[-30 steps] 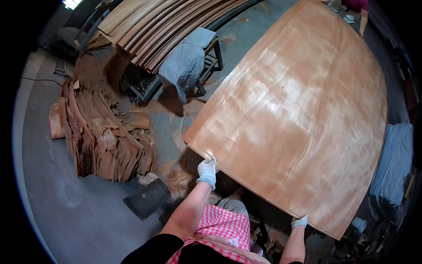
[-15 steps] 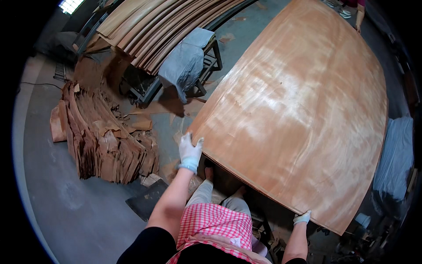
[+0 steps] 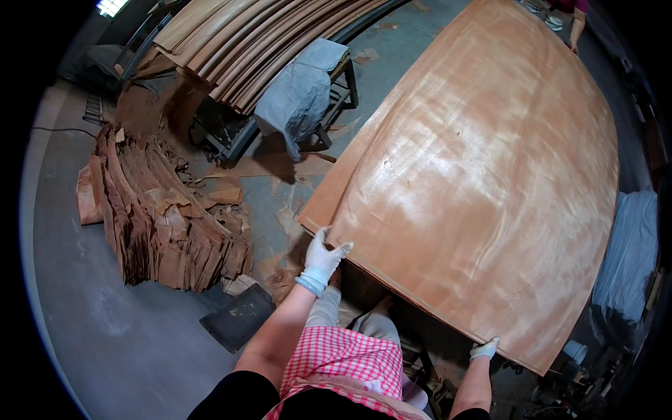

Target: The person repeatedly lifts, aligns, and stacks large, thin sheets of wood veneer on a workbench. They handle the sheets one at a time, smoothing them down and adjusting their position to create a neat pile. A coworker is visible in the background performing similar tasks.

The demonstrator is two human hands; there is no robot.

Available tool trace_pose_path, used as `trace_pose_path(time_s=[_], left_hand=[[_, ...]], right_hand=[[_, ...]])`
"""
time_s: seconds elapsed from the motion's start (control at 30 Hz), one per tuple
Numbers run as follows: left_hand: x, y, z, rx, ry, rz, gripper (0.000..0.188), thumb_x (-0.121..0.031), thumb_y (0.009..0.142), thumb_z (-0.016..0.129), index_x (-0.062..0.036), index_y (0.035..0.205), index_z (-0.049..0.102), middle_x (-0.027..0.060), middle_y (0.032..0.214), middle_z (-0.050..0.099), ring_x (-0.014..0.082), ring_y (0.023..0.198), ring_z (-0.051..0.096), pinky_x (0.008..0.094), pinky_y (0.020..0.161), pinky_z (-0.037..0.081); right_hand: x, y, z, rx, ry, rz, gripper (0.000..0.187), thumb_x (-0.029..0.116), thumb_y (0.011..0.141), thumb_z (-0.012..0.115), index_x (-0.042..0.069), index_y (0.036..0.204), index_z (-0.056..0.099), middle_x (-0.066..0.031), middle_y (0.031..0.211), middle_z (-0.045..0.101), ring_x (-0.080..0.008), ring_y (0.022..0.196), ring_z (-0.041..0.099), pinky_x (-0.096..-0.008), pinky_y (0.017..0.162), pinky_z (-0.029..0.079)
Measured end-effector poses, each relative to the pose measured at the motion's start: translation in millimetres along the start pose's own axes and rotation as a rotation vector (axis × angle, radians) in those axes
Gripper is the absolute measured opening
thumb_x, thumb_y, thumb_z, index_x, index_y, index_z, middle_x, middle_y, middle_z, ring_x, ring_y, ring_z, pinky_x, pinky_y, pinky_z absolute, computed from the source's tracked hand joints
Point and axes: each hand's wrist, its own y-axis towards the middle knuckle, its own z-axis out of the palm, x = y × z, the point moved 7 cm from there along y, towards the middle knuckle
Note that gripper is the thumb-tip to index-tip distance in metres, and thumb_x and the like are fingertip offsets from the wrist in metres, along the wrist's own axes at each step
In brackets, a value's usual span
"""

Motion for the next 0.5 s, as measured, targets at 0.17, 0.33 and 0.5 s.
trace_pose_path(time_s=[0.17, 0.33, 0.5], left_hand=[[65, -9, -4, -0.273, -0.188, -0.211, 0.029, -0.022, 0.083, 0.077, 0.0031, 0.089, 0.064, 0.0072, 0.083, 0.067, 0.0125, 0.069, 0.057, 0.0290, 0.065, 0.048], [-81, -43, 26, -0.112, 0.093, 0.102, 0.037, -0.036, 0.084, 0.072, -0.0002, 0.091, 0.068, 0.0197, 0.081, 0.067, 0.0318, 0.067, 0.064, 0.0370, 0.063, 0.049], [-157, -72, 34, 0.060, -0.216, 0.000, 0.029, -0.021, 0.088, 0.072, 0.0042, 0.101, 0.067, 0.0120, 0.089, 0.072, 0.0133, 0.078, 0.065, 0.0282, 0.069, 0.050]], right_hand=[[-5, -1, 7, 0.018, 0.004, 0.034, 0.060, 0.058, 0.094, 0.044, 0.013, 0.134, 0.049, -0.0058, 0.135, 0.054, -0.0254, 0.122, 0.051, -0.0437, 0.104, 0.040], [-14, -2, -4, 0.066, -0.085, 0.104, 0.069, 0.071, 0.087, 0.044, 0.014, 0.124, 0.055, -0.0042, 0.118, 0.062, -0.0237, 0.102, 0.059, -0.0421, 0.083, 0.050], [-64, -59, -8, 0.097, -0.210, 0.326, 0.084, 0.089, 0.068, 0.046, 0.013, 0.098, 0.067, -0.0077, 0.092, 0.070, -0.0252, 0.075, 0.061, -0.0396, 0.067, 0.052]])
